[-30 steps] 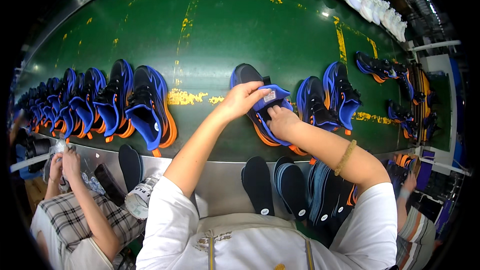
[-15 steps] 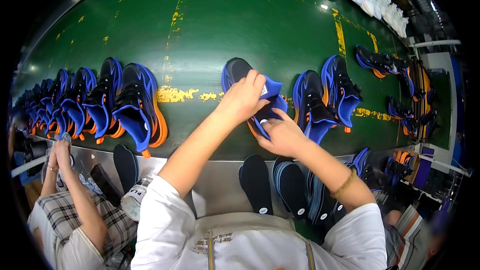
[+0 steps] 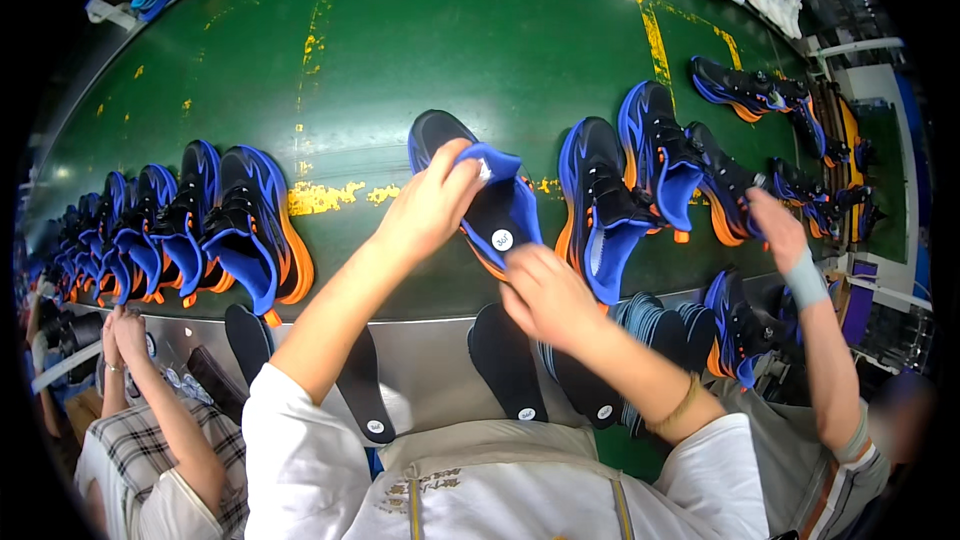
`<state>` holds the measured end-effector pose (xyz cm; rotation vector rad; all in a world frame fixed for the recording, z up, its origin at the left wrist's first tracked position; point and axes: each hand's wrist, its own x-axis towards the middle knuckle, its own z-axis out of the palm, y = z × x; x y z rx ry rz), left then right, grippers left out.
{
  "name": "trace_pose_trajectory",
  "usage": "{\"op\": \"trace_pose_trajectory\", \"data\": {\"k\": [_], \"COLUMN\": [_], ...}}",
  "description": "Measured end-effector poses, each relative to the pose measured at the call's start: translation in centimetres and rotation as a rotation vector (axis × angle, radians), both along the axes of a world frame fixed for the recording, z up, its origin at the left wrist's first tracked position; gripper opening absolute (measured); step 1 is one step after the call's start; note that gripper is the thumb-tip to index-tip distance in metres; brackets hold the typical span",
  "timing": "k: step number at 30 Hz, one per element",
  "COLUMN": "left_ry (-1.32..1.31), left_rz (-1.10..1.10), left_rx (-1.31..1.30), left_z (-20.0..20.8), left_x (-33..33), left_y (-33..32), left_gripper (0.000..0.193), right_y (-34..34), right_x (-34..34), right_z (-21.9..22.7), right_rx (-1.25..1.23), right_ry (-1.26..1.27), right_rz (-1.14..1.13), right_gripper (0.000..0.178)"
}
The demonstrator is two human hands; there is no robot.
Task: The person handles a stack of blue insoles at a workbench, selects individual insoles, and inserts them into black and blue athletic shoes along a production line. The person then walks to a storage shelf to pick up more insoles before returning to continue the task.
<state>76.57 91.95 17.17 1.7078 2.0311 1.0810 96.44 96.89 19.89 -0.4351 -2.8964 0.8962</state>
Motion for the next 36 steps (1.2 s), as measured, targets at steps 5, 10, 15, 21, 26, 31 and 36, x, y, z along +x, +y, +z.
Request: {"op": "trace_pose_trajectory", "data": {"k": [5, 10, 15, 21, 26, 31, 36], "left_ry": [0.102, 0.267, 0.209, -0.07, -0.091, 0.094, -0.718], "left_rz": [-0.117, -0.192, -0.215, -0.069, -0.12, 0.004, 0.508], "left_rx": [0.095, -0.007, -0.05, 0.185, 0.202, 0.236, 0.4], "left_z": [-1.2, -2.2, -3.0, -1.9, -0.2, 0.8, 3.9], "left_x": [1.0, 0.5, 0.4, 0.9, 3.2, 1.2, -5.6], "left_y": [1.4, 0.6, -0.2, -1.0, -3.4, -2.6, 0.3], "left_gripper": [0.021, 0.022, 0.022, 0.016, 0.016, 0.023, 0.011], "right_y": [3.8, 3.9, 3.6, 1.5, -1.5, -2.3, -2.6], "right_x": [-8.2, -7.5, -4.8, 1.9, 7.4, 5.0, 3.1], "right_z": [-3.7, -2.3, 0.9, 1.0, -1.5, -1.4, 1.2], "right_rx": [0.287, 0.194, 0.38, 0.239, 0.083, 0.008, -0.224], "right_ry": [-0.375, -0.746, -1.067, 0.07, 0.127, 0.293, 0.234], "right_rz": [0.188, 0.467, 0.68, 0.081, -0.172, -0.206, -0.371], "right_gripper": [0.084, 0.095, 0.089, 0.028, 0.025, 0.03, 0.034]}}
